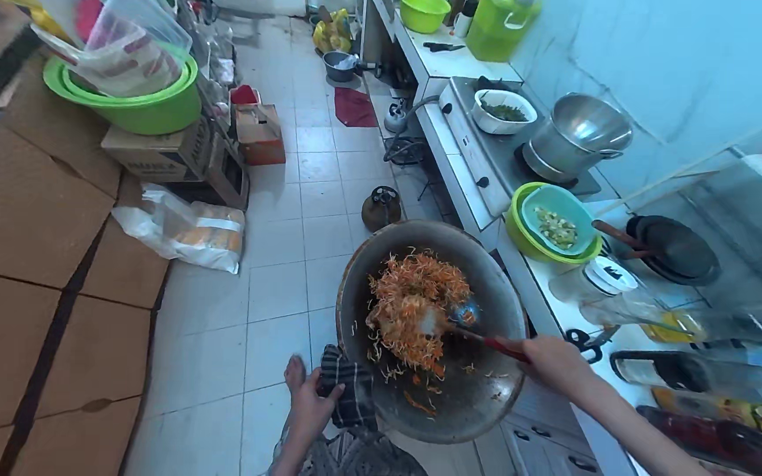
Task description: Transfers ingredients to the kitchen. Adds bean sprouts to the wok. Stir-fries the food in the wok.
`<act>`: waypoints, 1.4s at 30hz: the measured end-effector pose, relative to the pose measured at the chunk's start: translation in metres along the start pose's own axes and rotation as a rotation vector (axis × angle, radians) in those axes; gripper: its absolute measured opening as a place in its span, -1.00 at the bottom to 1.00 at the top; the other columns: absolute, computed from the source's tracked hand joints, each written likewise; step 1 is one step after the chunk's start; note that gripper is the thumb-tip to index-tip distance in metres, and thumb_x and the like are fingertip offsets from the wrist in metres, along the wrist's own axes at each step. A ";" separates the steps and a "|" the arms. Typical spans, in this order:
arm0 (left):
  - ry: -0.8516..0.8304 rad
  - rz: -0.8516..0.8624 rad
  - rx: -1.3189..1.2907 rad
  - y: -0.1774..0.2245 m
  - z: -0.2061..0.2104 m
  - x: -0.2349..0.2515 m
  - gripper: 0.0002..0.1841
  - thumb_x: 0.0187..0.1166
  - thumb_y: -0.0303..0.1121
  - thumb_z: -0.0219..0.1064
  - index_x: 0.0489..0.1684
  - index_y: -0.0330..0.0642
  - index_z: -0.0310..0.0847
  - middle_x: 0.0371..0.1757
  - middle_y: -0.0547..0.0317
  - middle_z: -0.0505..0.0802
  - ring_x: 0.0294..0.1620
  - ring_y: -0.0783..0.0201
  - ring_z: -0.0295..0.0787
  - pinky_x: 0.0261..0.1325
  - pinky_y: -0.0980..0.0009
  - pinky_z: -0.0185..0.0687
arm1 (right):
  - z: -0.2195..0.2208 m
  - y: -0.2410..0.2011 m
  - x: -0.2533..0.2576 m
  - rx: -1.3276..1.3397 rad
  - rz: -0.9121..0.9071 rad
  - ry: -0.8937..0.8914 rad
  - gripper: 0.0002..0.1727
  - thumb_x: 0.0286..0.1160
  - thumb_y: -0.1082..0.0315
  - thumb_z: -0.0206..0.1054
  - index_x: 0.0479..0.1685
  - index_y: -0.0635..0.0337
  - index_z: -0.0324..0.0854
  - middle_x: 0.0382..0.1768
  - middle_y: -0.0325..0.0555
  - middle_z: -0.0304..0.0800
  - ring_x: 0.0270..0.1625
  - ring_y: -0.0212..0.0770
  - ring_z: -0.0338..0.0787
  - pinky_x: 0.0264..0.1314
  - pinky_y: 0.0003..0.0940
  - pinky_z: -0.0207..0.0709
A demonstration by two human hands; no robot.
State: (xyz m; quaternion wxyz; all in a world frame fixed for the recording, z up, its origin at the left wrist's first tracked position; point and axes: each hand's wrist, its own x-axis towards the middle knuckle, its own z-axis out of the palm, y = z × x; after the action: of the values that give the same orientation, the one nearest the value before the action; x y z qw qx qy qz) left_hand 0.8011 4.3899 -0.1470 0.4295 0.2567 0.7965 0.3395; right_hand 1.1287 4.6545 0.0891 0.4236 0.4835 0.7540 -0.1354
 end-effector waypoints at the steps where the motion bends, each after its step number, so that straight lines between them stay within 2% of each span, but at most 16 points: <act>1: 0.000 -0.005 0.016 0.001 -0.001 0.001 -0.29 0.24 -0.17 0.66 0.43 -0.30 0.62 0.34 -0.19 0.79 0.27 -0.02 0.81 0.37 -0.01 0.68 | 0.000 0.007 -0.006 0.008 0.007 -0.074 -0.52 0.67 0.15 0.28 0.58 -0.21 0.59 0.24 0.27 0.79 0.34 0.37 0.72 0.30 0.43 0.52; 3: -0.005 -0.002 0.031 0.003 -0.002 0.003 -0.32 0.24 -0.16 0.65 0.40 -0.28 0.65 0.52 -0.20 0.67 0.37 -0.03 0.76 0.43 0.00 0.64 | 0.006 0.009 -0.005 0.041 -0.008 -0.253 -0.59 0.65 0.11 0.34 0.36 0.10 0.71 0.17 0.32 0.80 0.23 0.36 0.78 0.27 0.43 0.56; 6: 0.002 0.008 0.025 0.002 -0.002 0.002 -0.32 0.23 -0.18 0.66 0.40 -0.28 0.65 0.49 -0.23 0.69 0.32 -0.02 0.79 0.39 0.02 0.67 | 0.024 -0.029 0.020 0.259 -0.096 -0.391 -0.53 0.75 0.01 0.24 0.39 0.14 0.66 0.02 0.26 0.83 -0.04 0.20 0.86 0.15 0.25 0.66; 8: 0.008 0.012 0.023 0.001 -0.002 0.001 -0.32 0.25 -0.17 0.64 0.41 -0.28 0.65 0.53 -0.24 0.66 0.34 -0.03 0.78 0.40 0.02 0.67 | 0.047 -0.067 0.052 0.492 -0.094 -0.269 -0.51 0.79 0.04 0.15 0.52 0.11 0.58 0.05 0.27 0.82 -0.04 0.18 0.86 0.15 0.22 0.67; 11: 0.016 0.012 0.008 0.002 -0.001 0.002 -0.33 0.23 -0.15 0.66 0.39 -0.22 0.66 0.24 -0.11 0.85 0.23 0.02 0.83 0.34 0.00 0.70 | 0.091 -0.100 0.090 0.791 0.015 0.016 -0.44 0.81 0.06 0.10 0.74 -0.01 0.39 0.13 0.20 0.81 0.04 0.12 0.86 0.20 0.13 0.69; 14: 0.005 0.011 0.009 0.002 -0.005 0.004 -0.33 0.27 -0.15 0.65 0.42 -0.23 0.65 0.43 -0.15 0.75 0.34 0.01 0.78 0.42 0.02 0.66 | 0.114 -0.102 0.070 0.711 0.116 0.316 -0.42 0.73 0.09 0.17 0.74 -0.08 0.43 0.07 0.14 0.90 0.13 0.16 0.88 0.28 0.20 0.65; 18: 0.020 0.018 0.030 0.002 -0.001 0.004 -0.37 0.26 -0.16 0.64 0.36 -0.23 0.67 0.29 -0.11 0.83 0.25 0.03 0.83 0.36 0.00 0.69 | 0.155 -0.088 0.019 0.491 0.125 0.594 -0.35 0.59 0.28 0.23 0.73 -0.33 0.45 -0.10 0.18 0.89 -0.28 0.22 0.88 -0.24 0.24 0.69; 22: -0.004 0.015 0.052 0.002 -0.002 0.005 -0.41 0.27 -0.13 0.63 0.29 -0.21 0.72 0.62 -0.19 0.58 0.48 -0.04 0.67 0.47 0.01 0.60 | 0.138 -0.061 0.003 0.346 0.162 0.348 -0.32 0.61 0.25 0.19 0.72 -0.65 0.37 0.05 0.13 0.88 -0.07 0.20 0.88 -0.07 0.22 0.69; 26: 0.009 0.031 0.038 -0.002 -0.001 0.005 -0.39 0.26 -0.12 0.63 0.31 -0.24 0.71 0.44 -0.18 0.74 0.35 -0.01 0.77 0.39 0.00 0.67 | 0.079 -0.009 -0.021 0.351 0.163 0.017 -0.49 0.59 0.15 0.30 0.57 -0.24 0.62 0.12 0.17 0.88 0.19 0.27 0.83 0.22 0.38 0.61; 29: 0.005 0.017 0.053 0.000 0.000 0.005 -0.36 0.23 -0.12 0.64 0.33 -0.24 0.71 0.51 -0.24 0.67 0.51 -0.12 0.64 0.52 -0.09 0.55 | 0.051 0.000 -0.031 0.331 0.047 -0.375 -0.58 0.72 0.07 0.23 0.43 -0.01 0.69 -0.03 0.17 0.89 -0.08 0.12 0.90 0.11 0.17 0.71; 30: 0.015 0.015 0.062 0.000 0.000 0.006 -0.35 0.22 -0.11 0.65 0.34 -0.23 0.70 0.37 -0.20 0.78 0.42 -0.11 0.71 0.47 -0.11 0.59 | 0.049 -0.011 -0.025 0.377 -0.015 -0.428 -0.56 0.77 0.06 0.18 0.48 -0.01 0.65 -0.03 0.18 0.88 -0.12 0.11 0.90 0.10 0.15 0.71; 33: 0.022 0.013 0.063 -0.002 0.002 0.007 -0.32 0.24 -0.10 0.63 0.40 -0.23 0.66 0.16 -0.08 0.89 0.26 -0.02 0.82 0.38 -0.09 0.66 | 0.060 -0.074 0.022 0.627 -0.124 -0.272 -0.52 0.81 0.06 0.10 0.57 0.01 0.57 -0.06 0.20 0.85 -0.19 0.09 0.86 0.01 0.13 0.71; 37: 0.022 0.012 0.057 -0.003 -0.001 0.009 -0.37 0.26 -0.06 0.62 0.34 -0.18 0.72 0.64 -0.16 0.58 0.62 -0.12 0.52 0.62 -0.10 0.43 | 0.081 -0.137 0.104 0.971 0.008 0.049 -0.45 0.85 0.11 0.02 0.77 0.02 0.34 0.04 0.16 0.83 -0.10 0.05 0.87 0.04 0.05 0.73; 38: 0.017 0.014 0.053 -0.002 -0.002 0.009 -0.37 0.26 -0.04 0.62 0.33 -0.16 0.73 0.59 -0.14 0.63 0.60 -0.11 0.55 0.62 -0.12 0.42 | 0.087 -0.135 0.112 1.088 0.035 0.098 -0.44 0.87 0.13 0.02 0.79 0.04 0.31 0.05 0.16 0.82 -0.15 0.01 0.85 -0.02 0.00 0.73; 40: 0.028 0.022 0.039 0.000 -0.002 0.008 -0.40 0.24 -0.04 0.63 0.28 -0.11 0.74 0.23 0.00 0.87 0.33 0.02 0.78 0.44 -0.10 0.61 | 0.097 -0.124 0.102 1.459 0.046 0.152 -0.50 0.92 0.18 -0.03 0.71 0.13 0.37 -0.27 -0.06 0.68 -0.60 -0.28 0.53 -0.57 -0.35 0.48; 42: 0.030 0.021 0.008 0.001 -0.002 0.009 -0.43 0.27 -0.09 0.63 0.29 -0.12 0.72 0.04 0.07 0.93 0.15 0.10 0.87 0.33 -0.05 0.70 | 0.091 -0.101 0.066 1.737 0.041 0.082 -0.54 0.93 0.18 -0.11 0.62 0.15 0.40 -0.42 -0.20 0.58 -0.72 -0.43 0.34 -0.73 -0.52 0.27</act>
State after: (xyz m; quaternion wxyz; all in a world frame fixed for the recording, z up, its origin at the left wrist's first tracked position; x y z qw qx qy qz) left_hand 0.7953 4.3967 -0.1500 0.4127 0.2615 0.8016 0.3446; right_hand 1.0784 4.5898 -0.0373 -0.1204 0.6536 0.3895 -0.6377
